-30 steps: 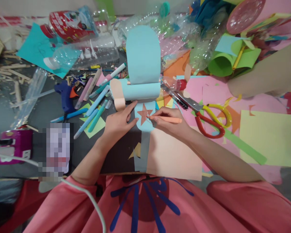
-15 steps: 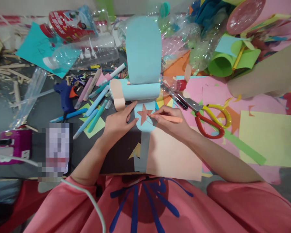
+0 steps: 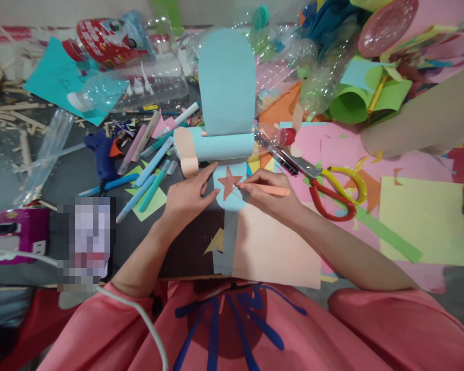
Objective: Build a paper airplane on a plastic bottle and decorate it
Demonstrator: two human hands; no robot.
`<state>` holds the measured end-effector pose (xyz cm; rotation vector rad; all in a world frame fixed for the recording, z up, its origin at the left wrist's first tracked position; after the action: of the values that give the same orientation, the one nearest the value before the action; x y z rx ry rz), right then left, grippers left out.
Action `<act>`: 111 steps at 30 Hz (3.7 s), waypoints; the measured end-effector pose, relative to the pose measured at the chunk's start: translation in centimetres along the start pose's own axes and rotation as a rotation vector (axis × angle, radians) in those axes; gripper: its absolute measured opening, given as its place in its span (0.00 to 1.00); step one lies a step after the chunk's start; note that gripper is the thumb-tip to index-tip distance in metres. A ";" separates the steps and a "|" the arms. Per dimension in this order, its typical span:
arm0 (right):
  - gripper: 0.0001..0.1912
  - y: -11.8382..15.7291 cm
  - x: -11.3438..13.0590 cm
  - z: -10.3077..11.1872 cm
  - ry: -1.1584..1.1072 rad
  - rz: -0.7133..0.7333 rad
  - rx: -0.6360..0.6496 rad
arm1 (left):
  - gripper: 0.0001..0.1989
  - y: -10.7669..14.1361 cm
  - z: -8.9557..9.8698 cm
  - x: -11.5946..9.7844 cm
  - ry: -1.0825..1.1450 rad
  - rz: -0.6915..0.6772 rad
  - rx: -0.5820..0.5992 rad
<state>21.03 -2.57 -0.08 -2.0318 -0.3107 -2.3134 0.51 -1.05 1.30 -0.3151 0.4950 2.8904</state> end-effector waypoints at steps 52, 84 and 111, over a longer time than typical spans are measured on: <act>0.09 -0.6 -0.6 0.5 -0.184 -0.004 -0.040 | 0.30 -0.1 -0.1 0.0 -0.013 0.008 0.020; 0.11 -0.9 -0.1 0.9 -0.066 -0.105 0.087 | 0.29 0.0 -0.3 0.1 -0.011 -0.017 -0.015; 0.11 -0.8 -0.1 0.9 -0.059 -0.099 0.117 | 0.30 0.0 -0.1 0.0 -0.010 0.006 0.006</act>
<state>21.79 -1.64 -0.16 -2.0760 -0.5476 -2.2330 0.56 -1.08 1.21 -0.2984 0.5034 2.8945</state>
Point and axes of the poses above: each hand's wrist, its own y-axis away from the middle knuckle, its own z-axis out of the back of the hand, x = y × z, the point moved 1 cm from there along -y, towards the middle knuckle, and after that the axes turned 6 degrees about -y, right-handed, at the moved point
